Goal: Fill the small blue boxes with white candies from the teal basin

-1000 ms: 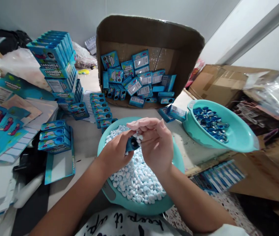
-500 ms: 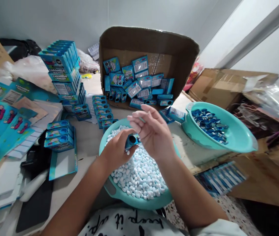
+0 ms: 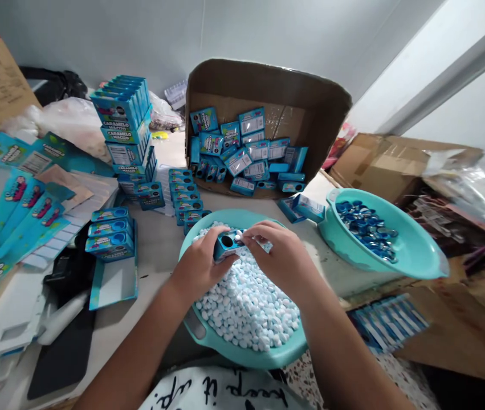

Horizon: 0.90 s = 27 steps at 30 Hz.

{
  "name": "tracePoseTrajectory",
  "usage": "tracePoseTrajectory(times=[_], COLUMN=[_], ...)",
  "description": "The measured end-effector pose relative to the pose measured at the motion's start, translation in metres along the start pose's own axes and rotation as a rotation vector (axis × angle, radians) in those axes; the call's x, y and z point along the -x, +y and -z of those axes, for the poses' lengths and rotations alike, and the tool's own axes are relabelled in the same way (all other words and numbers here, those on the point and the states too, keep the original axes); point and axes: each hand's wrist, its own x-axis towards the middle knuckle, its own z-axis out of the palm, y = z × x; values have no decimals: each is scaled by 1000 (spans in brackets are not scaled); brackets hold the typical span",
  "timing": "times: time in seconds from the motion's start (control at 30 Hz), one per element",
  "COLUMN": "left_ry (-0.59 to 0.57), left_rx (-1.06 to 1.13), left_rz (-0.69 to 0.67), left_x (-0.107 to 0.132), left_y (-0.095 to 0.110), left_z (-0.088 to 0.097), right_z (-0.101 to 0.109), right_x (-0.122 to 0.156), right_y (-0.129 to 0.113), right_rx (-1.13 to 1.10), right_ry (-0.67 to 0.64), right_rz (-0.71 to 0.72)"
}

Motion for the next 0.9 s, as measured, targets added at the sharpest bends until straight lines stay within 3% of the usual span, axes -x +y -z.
tracePoseTrajectory(times=[0.2,0.47,0.67,0.9], left_ry=[-32,-38,-43,-39], left_rx=[10,-49,-94,-105], left_rz=[0,-25,-46,-81], left_x=[3,7,10,12], left_y=[0,2,3,7], left_z=[2,2,3,5], right_z=[4,-3,-3,-16], right_x=[-7,-7,-7,-2], right_y=[-8,2,9,2], right_rx=[42,-198,-497,-694], right_ry=[-41,18,-43,-44], right_rz=[-10,-54,-5,-26])
